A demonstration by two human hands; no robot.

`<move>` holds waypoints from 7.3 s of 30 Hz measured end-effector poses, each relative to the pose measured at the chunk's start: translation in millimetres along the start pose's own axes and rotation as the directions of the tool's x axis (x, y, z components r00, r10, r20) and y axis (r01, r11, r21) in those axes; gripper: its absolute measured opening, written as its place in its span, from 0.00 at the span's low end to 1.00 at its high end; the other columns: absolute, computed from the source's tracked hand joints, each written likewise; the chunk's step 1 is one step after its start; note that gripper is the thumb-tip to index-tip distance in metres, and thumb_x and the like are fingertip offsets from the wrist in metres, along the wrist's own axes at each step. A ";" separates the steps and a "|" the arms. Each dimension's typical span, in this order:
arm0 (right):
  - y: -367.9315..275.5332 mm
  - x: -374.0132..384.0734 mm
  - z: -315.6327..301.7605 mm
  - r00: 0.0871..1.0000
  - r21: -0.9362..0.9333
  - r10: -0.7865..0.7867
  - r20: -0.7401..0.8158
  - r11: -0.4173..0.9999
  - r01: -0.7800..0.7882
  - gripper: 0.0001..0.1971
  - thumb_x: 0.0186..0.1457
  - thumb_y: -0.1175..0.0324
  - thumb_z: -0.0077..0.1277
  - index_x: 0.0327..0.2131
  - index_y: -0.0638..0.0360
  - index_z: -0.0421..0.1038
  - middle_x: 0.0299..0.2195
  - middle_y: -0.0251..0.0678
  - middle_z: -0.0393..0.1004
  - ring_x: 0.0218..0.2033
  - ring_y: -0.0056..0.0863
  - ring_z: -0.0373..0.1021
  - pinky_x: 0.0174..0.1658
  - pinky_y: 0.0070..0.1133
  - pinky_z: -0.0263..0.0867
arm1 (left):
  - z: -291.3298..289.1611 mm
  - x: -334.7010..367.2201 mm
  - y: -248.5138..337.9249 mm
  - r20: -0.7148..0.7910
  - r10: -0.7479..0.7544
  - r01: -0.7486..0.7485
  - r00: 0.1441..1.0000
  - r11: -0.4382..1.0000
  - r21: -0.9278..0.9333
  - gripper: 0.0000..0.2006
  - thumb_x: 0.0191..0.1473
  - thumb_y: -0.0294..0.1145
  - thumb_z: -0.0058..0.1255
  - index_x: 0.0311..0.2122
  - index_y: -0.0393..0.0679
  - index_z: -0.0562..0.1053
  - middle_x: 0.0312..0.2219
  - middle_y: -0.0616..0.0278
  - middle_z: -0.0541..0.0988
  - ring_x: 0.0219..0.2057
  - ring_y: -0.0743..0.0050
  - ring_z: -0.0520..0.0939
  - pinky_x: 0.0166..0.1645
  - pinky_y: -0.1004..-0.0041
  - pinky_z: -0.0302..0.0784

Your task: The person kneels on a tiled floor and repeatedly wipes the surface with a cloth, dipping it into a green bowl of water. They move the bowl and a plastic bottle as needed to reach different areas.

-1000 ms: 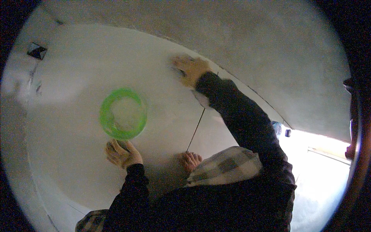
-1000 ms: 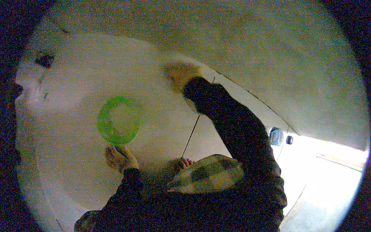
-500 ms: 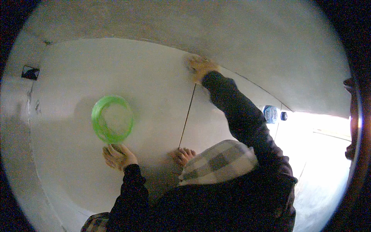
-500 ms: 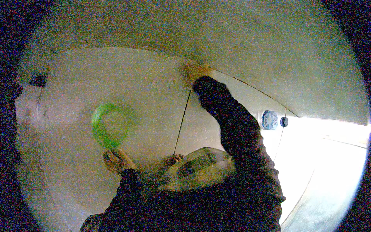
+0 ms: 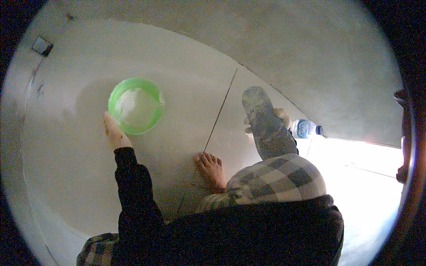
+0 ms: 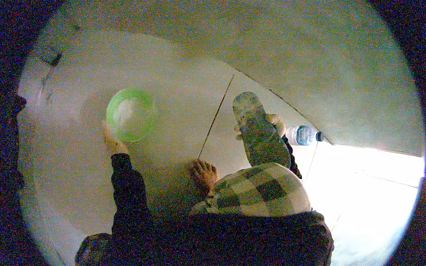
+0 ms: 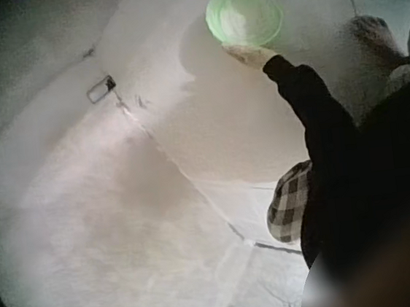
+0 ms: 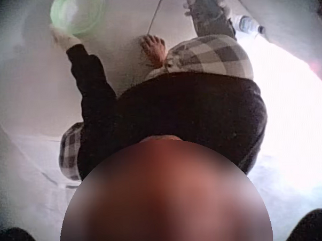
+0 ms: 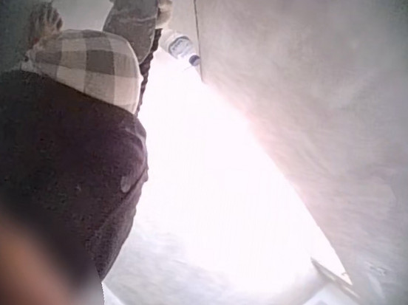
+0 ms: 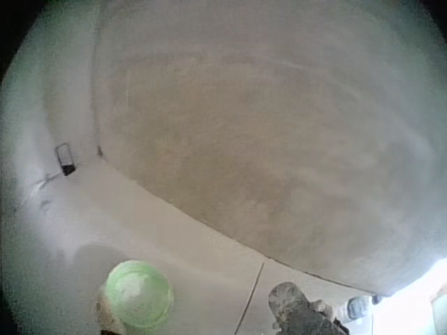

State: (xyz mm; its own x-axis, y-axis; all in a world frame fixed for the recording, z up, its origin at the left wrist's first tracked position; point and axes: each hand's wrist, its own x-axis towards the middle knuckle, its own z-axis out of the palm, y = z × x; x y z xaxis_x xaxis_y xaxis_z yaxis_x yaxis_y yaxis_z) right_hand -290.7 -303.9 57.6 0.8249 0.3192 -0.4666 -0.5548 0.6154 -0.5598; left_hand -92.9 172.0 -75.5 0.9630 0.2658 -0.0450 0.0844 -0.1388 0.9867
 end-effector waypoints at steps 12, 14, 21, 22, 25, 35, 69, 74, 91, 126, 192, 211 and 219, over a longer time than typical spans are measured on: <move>31.6 45.1 38.9 0.984 -0.576 0.151 0.091 0.814 -0.072 0.36 0.44 0.58 0.62 0.55 0.65 0.61 0.44 0.45 0.74 0.45 0.37 0.73 0.48 0.33 0.69 | 33.8 -36.4 49.7 0.338 0.258 -0.244 0.905 0.966 -0.084 0.29 0.54 0.47 0.50 0.57 0.40 0.65 0.51 0.52 0.70 0.53 0.55 0.71 0.54 0.58 0.70; 30.9 52.9 36.2 0.997 -0.587 0.046 -0.054 0.807 -0.069 0.34 0.45 0.62 0.61 0.55 0.61 0.61 0.42 0.40 0.76 0.43 0.34 0.74 0.48 0.30 0.69 | 34.6 -32.9 48.9 0.402 0.149 -0.077 0.904 0.979 -0.189 0.29 0.54 0.45 0.51 0.58 0.41 0.64 0.52 0.51 0.70 0.54 0.55 0.70 0.56 0.59 0.69; 31.2 96.2 62.9 0.918 -0.669 -0.230 0.322 -0.742 0.049 0.33 0.44 0.61 0.56 0.57 0.50 0.62 0.63 0.40 0.55 0.54 0.38 0.64 0.51 0.33 0.62 | 38.9 -41.1 70.0 0.424 -0.028 0.048 0.905 0.998 -0.038 0.29 0.49 0.37 0.52 0.57 0.41 0.65 0.49 0.54 0.74 0.52 0.61 0.73 0.56 0.68 0.67; 29.8 103.0 70.1 0.905 -0.660 -0.214 0.368 -0.746 0.092 0.34 0.43 0.61 0.56 0.57 0.47 0.62 0.63 0.40 0.55 0.52 0.41 0.64 0.50 0.34 0.63 | 41.7 -44.8 74.4 0.402 -0.055 0.065 0.914 0.998 -0.012 0.29 0.47 0.35 0.52 0.57 0.41 0.66 0.49 0.54 0.74 0.51 0.60 0.74 0.56 0.67 0.68; 24.0 120.3 91.3 0.881 -0.609 -0.220 0.418 -0.788 0.092 0.34 0.40 0.63 0.55 0.57 0.41 0.63 0.62 0.40 0.57 0.46 0.46 0.66 0.45 0.36 0.66 | 49.1 -56.4 84.3 0.349 -0.075 0.038 0.934 0.993 0.113 0.31 0.41 0.31 0.51 0.56 0.44 0.67 0.48 0.53 0.76 0.50 0.57 0.76 0.55 0.65 0.69; 9.8 142.5 133.5 0.893 -0.427 -0.150 0.424 -0.903 0.051 0.32 0.41 0.65 0.52 0.55 0.41 0.63 0.59 0.34 0.60 0.40 0.45 0.67 0.40 0.39 0.68 | 65.3 -65.2 80.5 0.290 0.175 -0.263 0.941 0.917 0.300 0.31 0.39 0.35 0.55 0.55 0.47 0.69 0.46 0.51 0.76 0.46 0.50 0.76 0.53 0.62 0.71; 12.6 71.0 14.1 0.971 -0.948 -0.230 0.062 -0.318 -0.015 0.27 0.48 0.58 0.53 0.54 0.47 0.65 0.54 0.43 0.67 0.43 0.41 0.72 0.47 0.35 0.68 | 79.2 -76.1 34.4 0.199 -0.065 0.059 0.978 0.998 0.035 0.26 0.59 0.52 0.43 0.50 0.37 0.70 0.45 0.50 0.75 0.45 0.58 0.75 0.52 0.65 0.67; 23.0 100.1 52.9 0.960 -0.601 -0.159 0.231 -0.799 0.012 0.28 0.44 0.64 0.52 0.53 0.40 0.67 0.62 0.33 0.58 0.42 0.46 0.67 0.47 0.37 0.66 | 102.0 -91.2 54.5 0.218 -0.004 0.009 0.976 1.000 -0.025 0.26 0.59 0.50 0.44 0.52 0.38 0.70 0.46 0.49 0.76 0.50 0.58 0.74 0.56 0.68 0.64; 2.1 127.3 90.7 0.977 -0.772 0.070 0.201 -0.603 0.202 0.27 0.44 0.62 0.49 0.52 0.47 0.65 0.40 0.42 0.76 0.36 0.47 0.75 0.41 0.37 0.72 | 131.3 -94.3 52.1 0.237 0.220 -0.224 0.946 0.975 -0.013 0.19 0.58 0.41 0.44 0.49 0.41 0.74 0.40 0.49 0.77 0.45 0.54 0.74 0.51 0.64 0.68; 51.6 173.2 142.4 0.953 -0.624 0.272 -0.134 -0.770 0.132 0.22 0.46 0.63 0.45 0.48 0.49 0.70 0.35 0.46 0.77 0.38 0.48 0.74 0.41 0.38 0.71 | 110.6 -107.4 69.7 0.184 0.462 -0.485 0.867 0.868 0.107 0.17 0.53 0.41 0.49 0.41 0.39 0.78 0.34 0.48 0.78 0.37 0.54 0.77 0.45 0.61 0.71; -28.4 123.3 -48.8 0.858 -0.647 -0.429 -0.282 -0.575 -0.500 0.27 0.55 0.55 0.43 0.58 0.46 0.60 0.61 0.40 0.60 0.58 0.43 0.61 0.59 0.37 0.59 | -28.5 -170.0 -31.0 -0.047 0.327 -0.037 0.944 0.246 0.968 0.25 0.58 0.53 0.38 0.57 0.55 0.64 0.58 0.53 0.65 0.60 0.51 0.62 0.62 0.51 0.53; -22.5 160.4 -14.1 0.893 -0.642 -0.374 -0.251 -0.626 -0.443 0.32 0.52 0.60 0.45 0.62 0.36 0.54 0.63 0.41 0.54 0.59 0.44 0.61 0.61 0.33 0.57 | -26.4 -164.9 -29.9 0.006 0.316 -0.086 0.949 0.241 0.967 0.21 0.58 0.47 0.41 0.55 0.54 0.64 0.57 0.53 0.65 0.59 0.49 0.64 0.60 0.48 0.56; -27.9 102.0 -36.8 0.749 -0.498 -0.384 -0.540 -0.571 -0.652 0.30 0.52 0.62 0.46 0.61 0.40 0.59 0.63 0.35 0.58 0.61 0.36 0.58 0.63 0.30 0.54 | -28.2 -166.2 -48.5 -0.063 0.268 -0.031 0.961 0.331 0.943 0.22 0.58 0.50 0.40 0.55 0.53 0.66 0.57 0.53 0.66 0.59 0.50 0.63 0.61 0.49 0.54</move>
State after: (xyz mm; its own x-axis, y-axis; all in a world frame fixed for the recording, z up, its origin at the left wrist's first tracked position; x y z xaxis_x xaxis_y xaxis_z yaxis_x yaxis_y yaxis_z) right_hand -195.1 -315.0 0.4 0.7719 -0.3866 -0.5046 -0.2754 -0.9188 0.2826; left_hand -264.3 161.5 -111.5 0.9322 0.2784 0.2313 0.2399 -0.9538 0.1811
